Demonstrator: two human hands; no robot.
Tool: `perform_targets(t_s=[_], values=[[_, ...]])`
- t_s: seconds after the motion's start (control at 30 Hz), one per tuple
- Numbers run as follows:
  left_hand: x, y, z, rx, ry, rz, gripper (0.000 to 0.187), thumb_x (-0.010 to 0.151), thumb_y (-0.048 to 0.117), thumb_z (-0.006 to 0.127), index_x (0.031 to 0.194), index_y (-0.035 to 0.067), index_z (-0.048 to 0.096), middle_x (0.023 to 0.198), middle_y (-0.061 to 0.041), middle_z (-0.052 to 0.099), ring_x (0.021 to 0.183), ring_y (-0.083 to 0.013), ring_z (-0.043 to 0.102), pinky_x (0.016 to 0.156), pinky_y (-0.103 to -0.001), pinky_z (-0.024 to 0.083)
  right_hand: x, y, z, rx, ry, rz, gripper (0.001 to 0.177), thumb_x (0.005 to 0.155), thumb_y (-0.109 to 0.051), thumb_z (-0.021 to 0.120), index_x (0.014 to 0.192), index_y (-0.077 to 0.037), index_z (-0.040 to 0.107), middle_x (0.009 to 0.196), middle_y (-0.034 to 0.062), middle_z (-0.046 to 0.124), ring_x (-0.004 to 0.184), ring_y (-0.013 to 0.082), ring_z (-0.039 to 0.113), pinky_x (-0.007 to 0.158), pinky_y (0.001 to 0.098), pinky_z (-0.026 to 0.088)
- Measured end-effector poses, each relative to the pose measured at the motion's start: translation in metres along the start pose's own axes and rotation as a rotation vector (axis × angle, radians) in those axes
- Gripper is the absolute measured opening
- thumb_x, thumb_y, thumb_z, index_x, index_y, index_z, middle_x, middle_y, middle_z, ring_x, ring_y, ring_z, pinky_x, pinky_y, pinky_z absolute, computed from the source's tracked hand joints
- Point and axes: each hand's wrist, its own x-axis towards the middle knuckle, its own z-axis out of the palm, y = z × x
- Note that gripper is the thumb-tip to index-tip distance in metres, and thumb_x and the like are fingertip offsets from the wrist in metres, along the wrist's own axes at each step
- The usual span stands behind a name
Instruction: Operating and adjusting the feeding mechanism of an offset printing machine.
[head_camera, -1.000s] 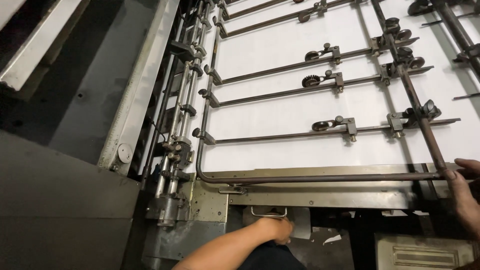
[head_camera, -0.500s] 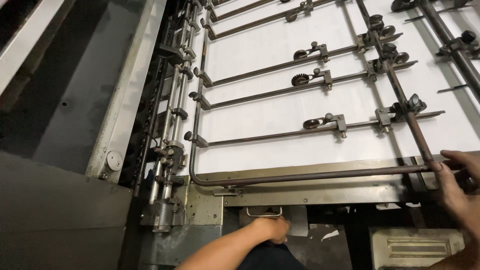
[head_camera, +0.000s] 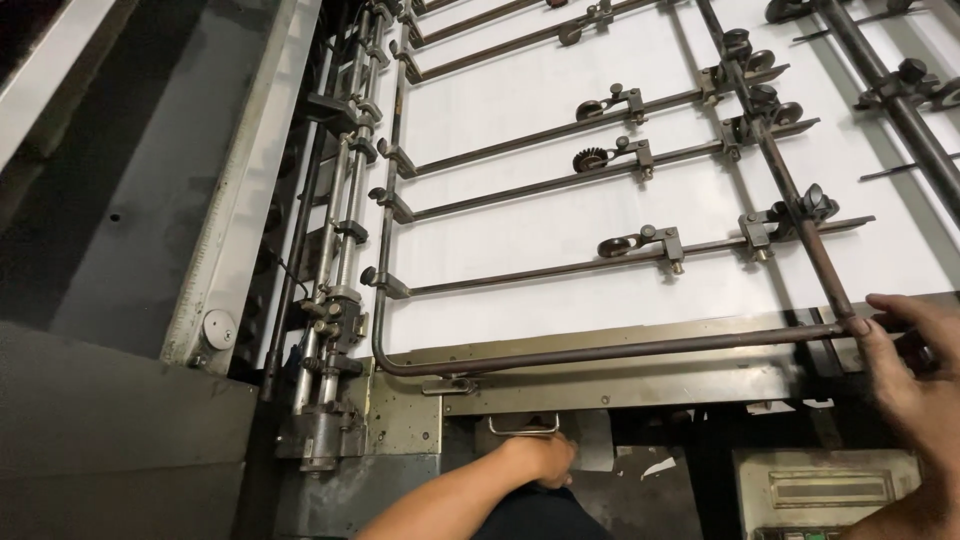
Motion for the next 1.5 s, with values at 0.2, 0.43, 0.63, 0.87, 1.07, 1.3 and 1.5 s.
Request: perform_targets(t_s=[0.2,0.43,0.63,0.87,1.07,1.3,1.5], values=[[0.009,-0.005,0.009,-0.046,0.051,0.013,0.06,0.092,0.04,0.07,0.131,-0.005,0.061,0.121,-0.031,0.068,0.111,-0.0476,0.066,0.094,-0.055,0.053,0.003,-0.005,-0.005,-0.083,-0.004,-0.088,0.02,0.114,-0.013,0.077,0.125,0.0,0.068,0.104,0.0121,0.071,0.089,0.0164,0.068,0.079,0.026,0.054],[0.009,-0.004,0.009,-0.04,0.033,0.014,0.06,0.093,0.04,0.069,0.131,-0.004,0.061,0.12,-0.031,0.068,0.11,-0.0476,0.067,0.093,-0.055,0.054,0.003,-0.006,-0.007,-0.051,-0.025,0.006,0.021,0.113,-0.013,0.077,0.126,0.0,0.069,0.102,0.013,0.07,0.083,0.0184,0.065,0.075,0.0283,0.053],[0.007,-0.004,0.007,-0.038,0.022,0.008,0.059,0.094,0.04,0.068,0.132,-0.004,0.061,0.119,-0.03,0.069,0.109,-0.0475,0.067,0.092,-0.055,0.054,0.003,-0.01,-0.006,-0.076,-0.01,-0.045,0.02,0.114,-0.014,0.078,0.126,0.0,0.069,0.104,0.013,0.071,0.087,0.0178,0.066,0.078,0.028,0.053],[0.001,-0.001,0.001,-0.052,0.025,-0.011,0.059,0.094,0.04,0.068,0.133,-0.003,0.06,0.121,-0.03,0.069,0.11,-0.0474,0.067,0.093,-0.054,0.054,0.002,-0.015,-0.007,-0.05,-0.013,-0.013,0.021,0.11,-0.012,0.075,0.126,0.0,0.068,0.105,0.0133,0.07,0.088,0.017,0.067,0.079,0.0275,0.055],[-0.002,0.0,-0.002,-0.101,0.026,-0.024,0.061,0.093,0.038,0.07,0.137,-0.002,0.057,0.125,-0.029,0.066,0.113,-0.0477,0.065,0.094,-0.055,0.053,0.004,-0.017,-0.007,-0.015,-0.006,0.01,0.023,0.111,-0.012,0.076,0.128,0.002,0.07,0.102,0.0141,0.068,0.083,0.0178,0.065,0.073,0.0278,0.053],[-0.001,-0.001,0.001,-0.048,0.051,0.002,0.056,0.092,0.039,0.071,0.129,-0.003,0.064,0.117,-0.029,0.071,0.108,-0.0468,0.068,0.093,-0.054,0.054,0.003,-0.012,-0.007,-0.018,-0.016,0.005,0.021,0.114,-0.011,0.077,0.128,0.001,0.068,0.103,0.0139,0.067,0.085,0.018,0.067,0.074,0.0277,0.054],[0.002,-0.001,0.003,-0.082,0.04,-0.021,0.058,0.092,0.039,0.071,0.129,-0.004,0.063,0.12,-0.029,0.069,0.111,-0.0466,0.066,0.093,-0.055,0.053,0.003,-0.007,-0.006,-0.081,0.022,-0.126,0.019,0.112,-0.01,0.075,0.126,0.0,0.066,0.109,0.0141,0.071,0.097,0.0172,0.07,0.086,0.0269,0.056]])
